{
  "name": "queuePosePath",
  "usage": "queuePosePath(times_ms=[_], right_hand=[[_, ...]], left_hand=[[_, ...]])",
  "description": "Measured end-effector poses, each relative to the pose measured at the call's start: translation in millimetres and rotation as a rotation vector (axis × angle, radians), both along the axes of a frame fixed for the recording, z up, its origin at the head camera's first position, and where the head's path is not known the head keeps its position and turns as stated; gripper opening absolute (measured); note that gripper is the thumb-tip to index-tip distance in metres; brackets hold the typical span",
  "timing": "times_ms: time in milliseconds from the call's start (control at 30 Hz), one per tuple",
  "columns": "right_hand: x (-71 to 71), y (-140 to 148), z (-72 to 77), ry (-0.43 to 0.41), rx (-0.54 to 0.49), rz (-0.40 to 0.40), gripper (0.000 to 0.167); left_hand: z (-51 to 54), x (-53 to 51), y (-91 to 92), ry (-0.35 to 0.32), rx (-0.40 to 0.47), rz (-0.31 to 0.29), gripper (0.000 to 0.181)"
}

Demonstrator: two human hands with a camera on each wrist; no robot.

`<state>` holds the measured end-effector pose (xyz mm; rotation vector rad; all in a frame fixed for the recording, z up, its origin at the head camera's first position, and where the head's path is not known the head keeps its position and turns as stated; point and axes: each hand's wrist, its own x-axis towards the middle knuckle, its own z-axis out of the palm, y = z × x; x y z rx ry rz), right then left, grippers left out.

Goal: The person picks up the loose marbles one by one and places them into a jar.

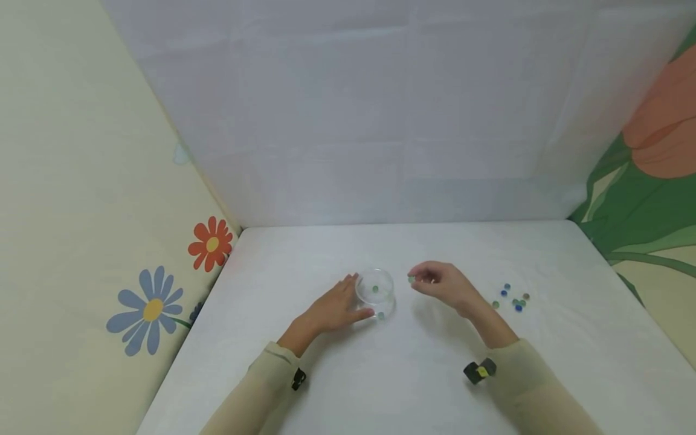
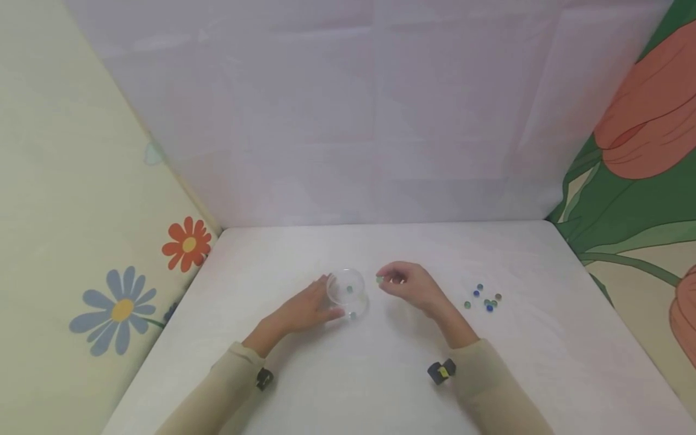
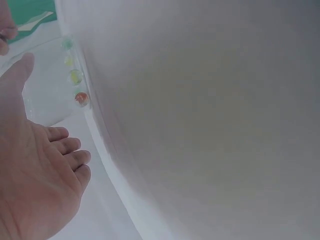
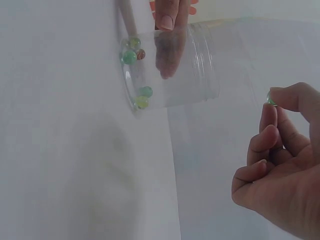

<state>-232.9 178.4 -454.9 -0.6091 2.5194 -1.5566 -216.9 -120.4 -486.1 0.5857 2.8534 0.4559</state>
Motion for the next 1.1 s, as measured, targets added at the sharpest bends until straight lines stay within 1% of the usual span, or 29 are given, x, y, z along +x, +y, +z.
queuePosePath(times_ms=[233,467,600,767,933,1100], right_hand=[[-2.5,-13,1.1,-0.035,-0.017,0.013,0.023],[-3.3,-23,2.7,-0.066,-0.022,0.033,0.024],[-5.2,-29,1.4,-0.058,-0.042,0.048,0.024],[-7.9,-35,-3.8,-0.043,-0.073,0.07,0.025],[-8.6,-41,-5.9,-0.044,-0.062,0.056,0.023],[-9.4,-44,-3.8,-0.057,-0.056,0.046,0.024]], left_hand=[[0.5,0.1,-0.1,-0.002,-0.003,0.008,0.103],[0.0,1.0,-1.8,-0.006,0.015,0.022,0.104],[0.4,0.9,-2.7,-0.005,0.02,0.017,0.104],[-0.8,1.5,-2.7,0.01,0.013,0.008,0.104],[0.6,3.1,-2.4,0.013,0.005,0.008,0.103],[2.0,2.2,-1.3,0.013,0.002,-0.001,0.103]])
